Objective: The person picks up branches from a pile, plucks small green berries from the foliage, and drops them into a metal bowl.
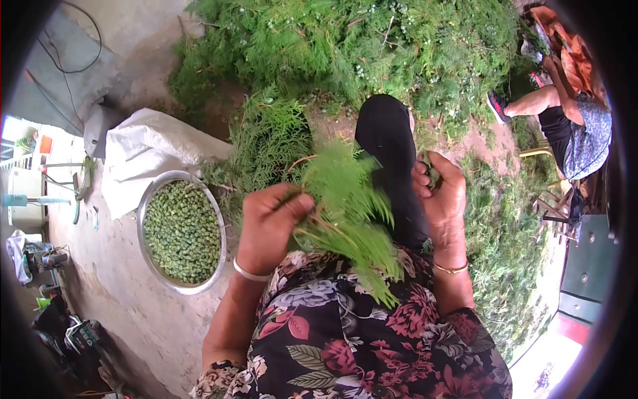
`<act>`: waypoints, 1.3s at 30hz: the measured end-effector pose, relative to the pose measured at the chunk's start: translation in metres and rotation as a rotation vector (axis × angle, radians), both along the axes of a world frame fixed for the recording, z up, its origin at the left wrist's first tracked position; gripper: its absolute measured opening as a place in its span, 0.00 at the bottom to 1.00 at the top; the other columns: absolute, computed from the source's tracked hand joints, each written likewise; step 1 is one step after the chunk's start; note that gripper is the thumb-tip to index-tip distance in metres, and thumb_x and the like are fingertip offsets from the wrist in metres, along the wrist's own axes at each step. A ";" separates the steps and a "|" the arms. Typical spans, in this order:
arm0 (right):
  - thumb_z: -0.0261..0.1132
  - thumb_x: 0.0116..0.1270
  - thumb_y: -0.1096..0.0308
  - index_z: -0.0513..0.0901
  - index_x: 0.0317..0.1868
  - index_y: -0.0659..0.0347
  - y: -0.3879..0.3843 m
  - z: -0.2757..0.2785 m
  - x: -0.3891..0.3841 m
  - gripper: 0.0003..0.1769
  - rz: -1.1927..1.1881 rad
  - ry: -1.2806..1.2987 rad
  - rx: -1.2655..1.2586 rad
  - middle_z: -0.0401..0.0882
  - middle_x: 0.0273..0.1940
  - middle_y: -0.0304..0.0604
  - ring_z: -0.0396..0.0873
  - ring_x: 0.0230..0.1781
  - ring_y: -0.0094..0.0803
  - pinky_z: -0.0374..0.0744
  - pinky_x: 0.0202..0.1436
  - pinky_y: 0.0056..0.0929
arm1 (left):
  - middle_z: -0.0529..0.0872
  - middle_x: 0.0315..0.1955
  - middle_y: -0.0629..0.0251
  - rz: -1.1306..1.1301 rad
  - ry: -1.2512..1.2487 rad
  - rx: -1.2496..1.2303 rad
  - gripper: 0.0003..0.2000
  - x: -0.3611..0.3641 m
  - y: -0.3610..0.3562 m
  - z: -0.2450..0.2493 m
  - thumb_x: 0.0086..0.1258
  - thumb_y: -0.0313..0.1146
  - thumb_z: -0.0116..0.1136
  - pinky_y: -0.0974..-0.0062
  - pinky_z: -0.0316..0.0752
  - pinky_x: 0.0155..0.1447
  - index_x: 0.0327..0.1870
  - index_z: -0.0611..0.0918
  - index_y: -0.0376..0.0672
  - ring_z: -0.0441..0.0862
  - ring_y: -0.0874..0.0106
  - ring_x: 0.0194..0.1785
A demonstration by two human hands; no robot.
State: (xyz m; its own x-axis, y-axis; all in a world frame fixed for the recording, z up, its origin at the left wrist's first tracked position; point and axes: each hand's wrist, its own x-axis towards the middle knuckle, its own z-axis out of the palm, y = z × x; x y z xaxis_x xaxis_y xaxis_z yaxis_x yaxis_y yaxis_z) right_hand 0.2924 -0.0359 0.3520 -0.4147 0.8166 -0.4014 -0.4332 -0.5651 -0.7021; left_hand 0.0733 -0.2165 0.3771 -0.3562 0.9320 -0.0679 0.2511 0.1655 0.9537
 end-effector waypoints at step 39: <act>0.69 0.54 0.77 0.81 0.42 0.63 -0.082 0.031 -0.098 0.13 0.695 -0.400 1.045 0.83 0.32 0.49 0.79 0.22 0.33 0.75 0.27 0.28 | 0.76 0.20 0.69 0.107 -0.977 0.099 0.13 -0.037 0.017 -0.055 0.61 0.41 0.65 0.82 0.61 0.22 0.28 0.77 0.43 0.69 0.79 0.19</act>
